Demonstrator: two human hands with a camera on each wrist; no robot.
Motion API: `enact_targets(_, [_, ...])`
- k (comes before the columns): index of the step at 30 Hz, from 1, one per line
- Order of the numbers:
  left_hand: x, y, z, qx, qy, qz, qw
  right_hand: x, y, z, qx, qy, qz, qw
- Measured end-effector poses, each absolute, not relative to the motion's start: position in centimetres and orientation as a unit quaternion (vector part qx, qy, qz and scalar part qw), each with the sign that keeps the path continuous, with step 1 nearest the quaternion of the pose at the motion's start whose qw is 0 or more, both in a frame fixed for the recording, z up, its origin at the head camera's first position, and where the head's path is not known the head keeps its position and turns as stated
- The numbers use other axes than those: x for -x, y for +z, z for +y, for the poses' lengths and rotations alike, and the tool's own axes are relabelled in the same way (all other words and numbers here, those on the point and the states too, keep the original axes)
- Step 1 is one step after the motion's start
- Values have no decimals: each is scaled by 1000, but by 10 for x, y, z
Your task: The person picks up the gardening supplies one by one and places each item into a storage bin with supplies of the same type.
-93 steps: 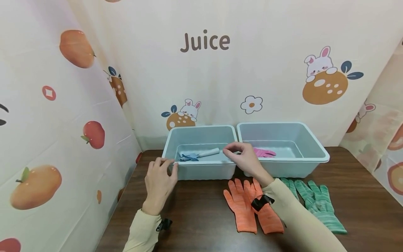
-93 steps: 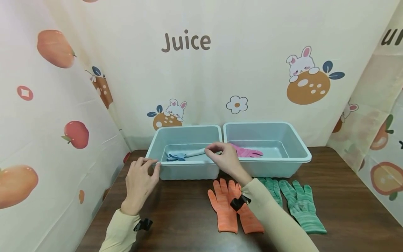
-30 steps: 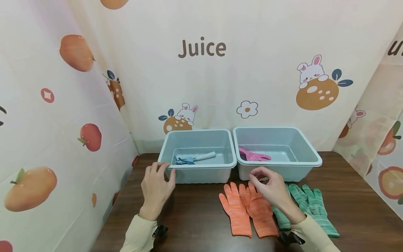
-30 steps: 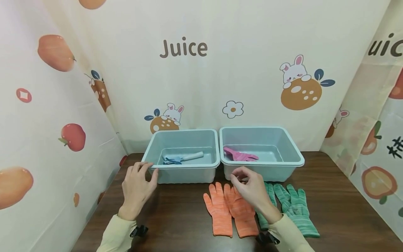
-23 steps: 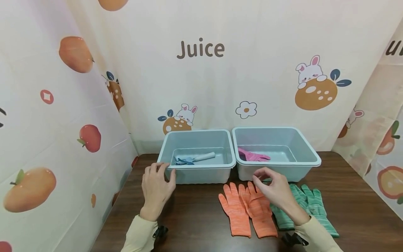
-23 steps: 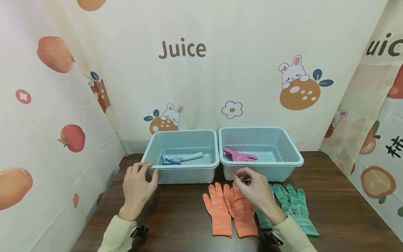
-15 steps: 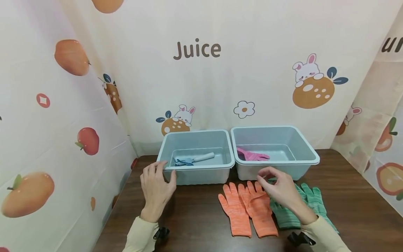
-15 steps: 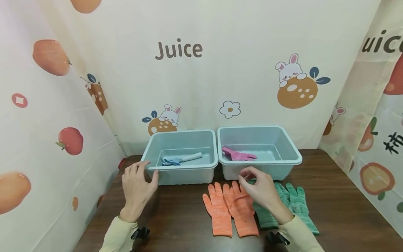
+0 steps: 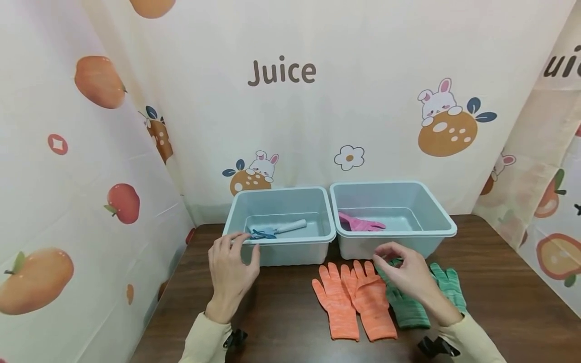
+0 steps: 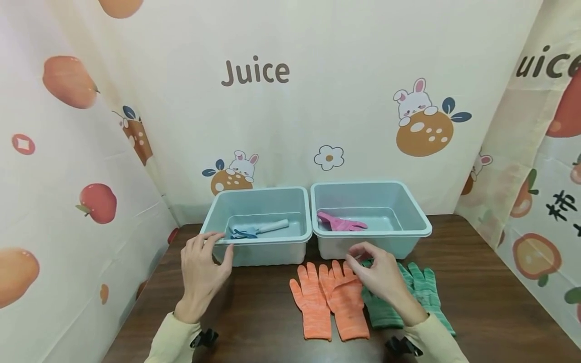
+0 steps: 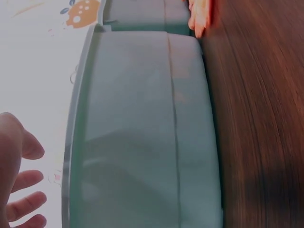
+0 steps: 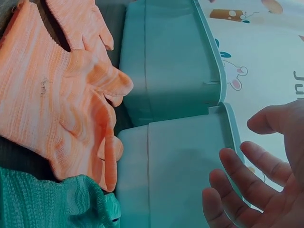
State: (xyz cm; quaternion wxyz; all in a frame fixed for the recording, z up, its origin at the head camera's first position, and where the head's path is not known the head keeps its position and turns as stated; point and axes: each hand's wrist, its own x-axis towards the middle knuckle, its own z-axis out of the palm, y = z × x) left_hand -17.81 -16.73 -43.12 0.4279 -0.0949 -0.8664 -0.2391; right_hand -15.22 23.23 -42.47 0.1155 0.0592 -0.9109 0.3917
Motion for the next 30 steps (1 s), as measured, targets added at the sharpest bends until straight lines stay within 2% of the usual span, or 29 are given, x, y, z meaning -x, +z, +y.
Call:
enact_targets(18, [174, -424, -145, 156, -237, -871, 400, 143, -430, 244, -38, 372, -920, 121])
enact_targets(24, [176, -424, -143, 155, -231, -874, 399, 140, -433, 248, -28, 371, -922, 109])
enact_targets(30, [177, -426, -140, 155, -237, -873, 396, 138, -437, 252, -33, 370, -921, 121])
